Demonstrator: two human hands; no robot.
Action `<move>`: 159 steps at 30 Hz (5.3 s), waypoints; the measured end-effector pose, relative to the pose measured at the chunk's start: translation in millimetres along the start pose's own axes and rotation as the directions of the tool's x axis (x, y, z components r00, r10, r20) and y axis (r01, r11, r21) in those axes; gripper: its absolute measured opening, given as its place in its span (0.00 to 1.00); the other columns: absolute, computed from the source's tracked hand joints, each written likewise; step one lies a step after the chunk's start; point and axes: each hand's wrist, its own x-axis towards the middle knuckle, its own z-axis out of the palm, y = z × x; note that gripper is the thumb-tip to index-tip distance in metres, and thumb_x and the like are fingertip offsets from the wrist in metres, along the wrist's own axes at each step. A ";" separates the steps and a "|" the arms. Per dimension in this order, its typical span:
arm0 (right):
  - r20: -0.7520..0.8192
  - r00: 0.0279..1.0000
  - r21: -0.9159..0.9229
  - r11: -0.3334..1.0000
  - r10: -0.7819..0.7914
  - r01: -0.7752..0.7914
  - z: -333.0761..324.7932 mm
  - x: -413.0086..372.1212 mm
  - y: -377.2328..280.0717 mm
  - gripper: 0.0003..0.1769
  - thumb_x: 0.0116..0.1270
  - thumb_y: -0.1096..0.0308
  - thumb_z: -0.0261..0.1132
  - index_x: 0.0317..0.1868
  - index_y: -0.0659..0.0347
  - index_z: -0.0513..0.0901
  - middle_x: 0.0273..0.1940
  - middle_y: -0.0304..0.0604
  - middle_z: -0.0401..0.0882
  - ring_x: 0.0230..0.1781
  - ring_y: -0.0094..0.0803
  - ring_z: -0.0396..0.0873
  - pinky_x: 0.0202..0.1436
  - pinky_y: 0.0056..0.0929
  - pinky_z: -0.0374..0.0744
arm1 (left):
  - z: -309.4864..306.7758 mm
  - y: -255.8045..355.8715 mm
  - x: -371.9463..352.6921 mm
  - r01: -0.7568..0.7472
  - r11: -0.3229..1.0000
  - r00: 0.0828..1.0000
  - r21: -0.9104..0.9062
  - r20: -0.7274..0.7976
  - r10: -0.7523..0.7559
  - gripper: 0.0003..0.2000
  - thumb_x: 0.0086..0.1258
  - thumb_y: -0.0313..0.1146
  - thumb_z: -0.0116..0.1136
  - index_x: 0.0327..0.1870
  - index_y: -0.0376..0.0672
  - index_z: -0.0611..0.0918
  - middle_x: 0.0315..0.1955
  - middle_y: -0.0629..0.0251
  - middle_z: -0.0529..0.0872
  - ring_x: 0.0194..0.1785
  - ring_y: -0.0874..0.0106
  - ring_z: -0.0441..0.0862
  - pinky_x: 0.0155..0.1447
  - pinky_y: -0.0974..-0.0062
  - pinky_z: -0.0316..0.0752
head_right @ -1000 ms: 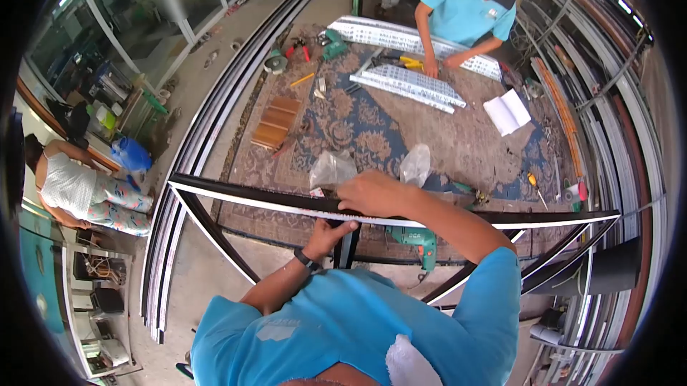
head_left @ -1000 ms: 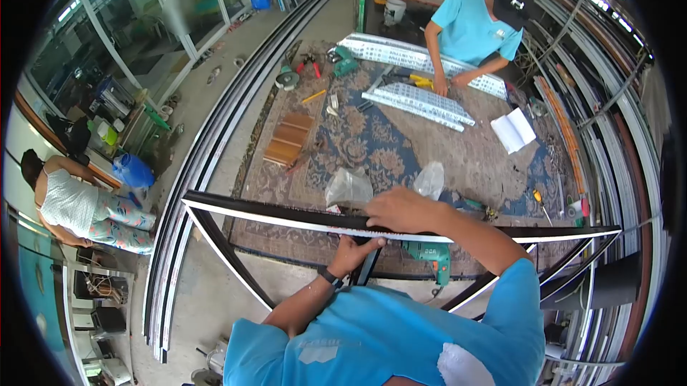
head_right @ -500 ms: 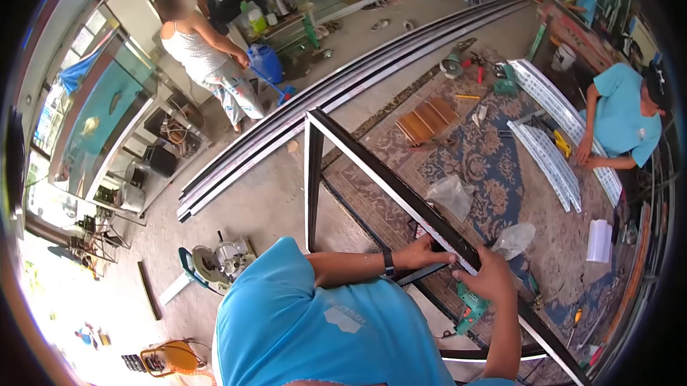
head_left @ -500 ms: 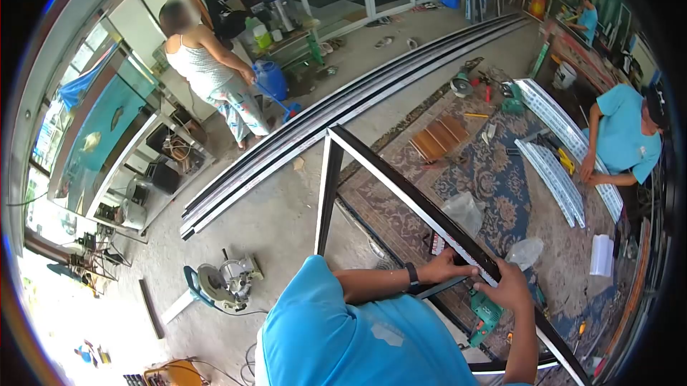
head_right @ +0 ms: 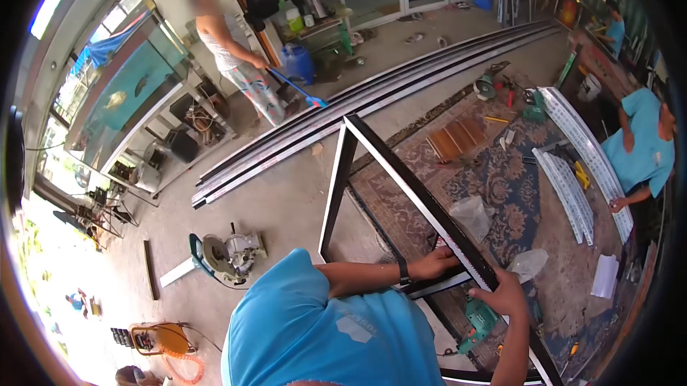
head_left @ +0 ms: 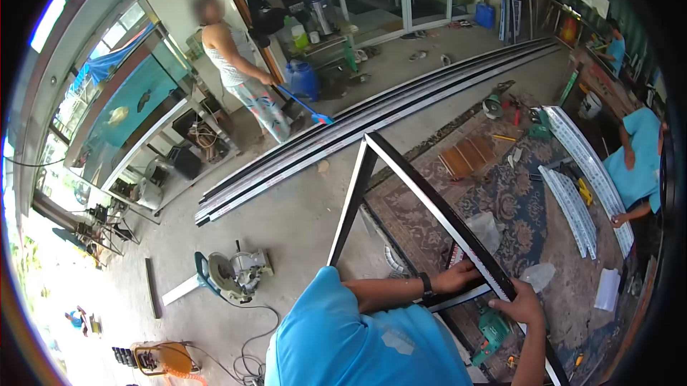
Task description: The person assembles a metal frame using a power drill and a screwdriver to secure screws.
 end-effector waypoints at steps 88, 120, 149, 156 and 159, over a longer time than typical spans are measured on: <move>-0.263 0.869 -0.250 0.900 -0.419 0.358 35.9 -13.3 -30.4 0.10 0.63 0.70 0.70 0.44 0.60 0.81 0.44 0.44 0.79 0.41 0.38 0.83 0.37 0.34 0.83 | 33.0 61.3 -58.8 0.147 0.987 0.985 0.065 0.079 -0.152 0.28 0.58 0.32 0.82 0.57 0.38 0.79 0.51 0.62 0.84 0.54 0.75 0.82 0.57 0.73 0.79; -0.211 0.865 -0.368 0.857 -0.455 0.361 38.2 -14.5 -36.7 0.07 0.62 0.67 0.65 0.31 0.61 0.79 0.36 0.39 0.70 0.37 0.25 0.77 0.25 0.22 0.80 | 32.8 70.7 -60.4 0.291 0.937 0.939 0.192 0.129 -0.318 0.27 0.52 0.41 0.85 0.50 0.44 0.82 0.47 0.57 0.87 0.52 0.64 0.86 0.55 0.63 0.80; -0.178 0.738 -0.294 0.750 -0.651 0.592 42.3 -3.7 -25.2 0.14 0.66 0.59 0.67 0.32 0.62 0.79 0.41 0.41 0.79 0.43 0.30 0.79 0.36 0.26 0.83 | 32.5 65.0 -71.3 0.389 0.914 0.902 0.115 0.157 -0.403 0.24 0.55 0.39 0.83 0.49 0.45 0.83 0.46 0.61 0.85 0.52 0.67 0.84 0.55 0.66 0.79; -0.071 0.881 -0.230 0.867 -0.468 0.442 27.1 -10.5 -37.3 0.13 0.65 0.59 0.67 0.36 0.62 0.81 0.45 0.40 0.79 0.42 0.30 0.78 0.38 0.26 0.81 | 38.0 75.1 -70.5 0.317 0.940 0.934 0.126 0.135 -0.332 0.26 0.55 0.40 0.83 0.51 0.45 0.81 0.47 0.62 0.84 0.52 0.66 0.84 0.55 0.66 0.78; -0.083 0.860 -0.358 0.820 -0.504 0.446 36.1 -14.4 -39.8 0.13 0.67 0.59 0.65 0.37 0.61 0.81 0.45 0.40 0.79 0.42 0.29 0.78 0.38 0.26 0.80 | 35.7 79.1 -68.2 0.311 0.931 0.927 0.189 0.156 -0.341 0.26 0.54 0.41 0.83 0.51 0.45 0.81 0.47 0.61 0.85 0.52 0.66 0.84 0.55 0.65 0.78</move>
